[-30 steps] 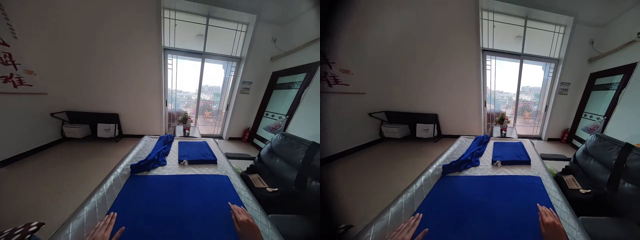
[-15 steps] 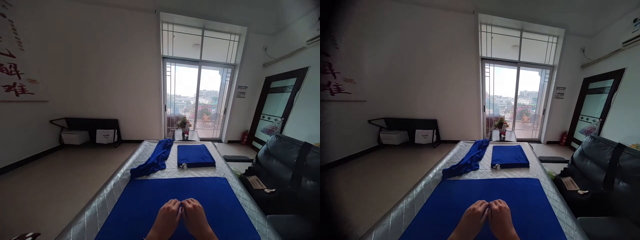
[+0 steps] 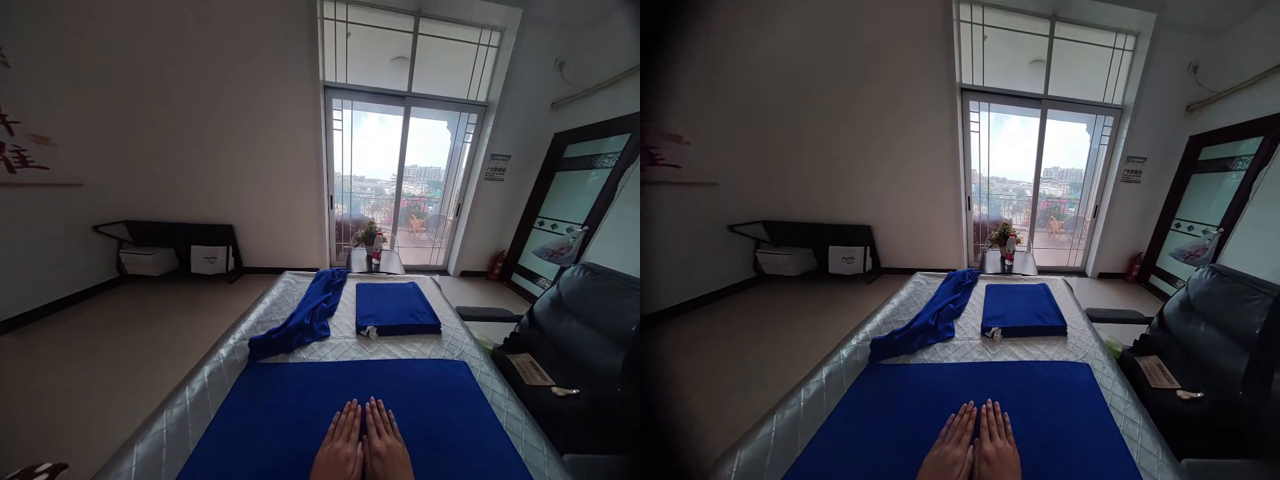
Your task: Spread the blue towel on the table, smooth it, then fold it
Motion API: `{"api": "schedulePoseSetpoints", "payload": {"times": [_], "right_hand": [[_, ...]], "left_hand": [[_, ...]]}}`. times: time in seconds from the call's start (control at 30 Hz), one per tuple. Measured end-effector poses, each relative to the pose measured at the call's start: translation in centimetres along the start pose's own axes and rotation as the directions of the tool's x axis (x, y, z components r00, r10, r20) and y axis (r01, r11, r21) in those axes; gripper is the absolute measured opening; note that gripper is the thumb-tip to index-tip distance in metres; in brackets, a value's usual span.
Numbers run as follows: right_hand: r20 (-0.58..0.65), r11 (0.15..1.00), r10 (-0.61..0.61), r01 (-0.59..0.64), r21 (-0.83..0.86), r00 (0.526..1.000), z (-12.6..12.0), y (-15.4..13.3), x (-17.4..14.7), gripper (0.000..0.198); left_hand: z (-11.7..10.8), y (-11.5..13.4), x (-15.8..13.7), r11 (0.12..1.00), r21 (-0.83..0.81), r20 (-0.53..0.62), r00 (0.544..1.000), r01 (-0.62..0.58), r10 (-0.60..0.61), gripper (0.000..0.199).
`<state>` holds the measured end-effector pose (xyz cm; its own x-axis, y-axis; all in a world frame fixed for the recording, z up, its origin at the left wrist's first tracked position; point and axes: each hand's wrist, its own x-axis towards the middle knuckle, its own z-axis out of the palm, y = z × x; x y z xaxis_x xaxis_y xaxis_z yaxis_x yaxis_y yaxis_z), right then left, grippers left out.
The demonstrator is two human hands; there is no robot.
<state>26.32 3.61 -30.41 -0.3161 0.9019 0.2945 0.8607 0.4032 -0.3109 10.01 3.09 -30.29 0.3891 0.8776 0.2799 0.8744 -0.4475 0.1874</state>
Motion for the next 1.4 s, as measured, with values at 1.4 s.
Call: {"api": "schedulePoseSetpoints", "payload": {"times": [1.4], "right_hand": [[0.115, 0.961, 0.256, -0.239, -0.142, 0.960, -10.8, 5.2, -5.1, 0.063]], "left_hand": [[-9.3, -6.3, -7.7, 0.911, 0.202, -0.067, 0.933, 0.359, -0.353, 0.056]]}}
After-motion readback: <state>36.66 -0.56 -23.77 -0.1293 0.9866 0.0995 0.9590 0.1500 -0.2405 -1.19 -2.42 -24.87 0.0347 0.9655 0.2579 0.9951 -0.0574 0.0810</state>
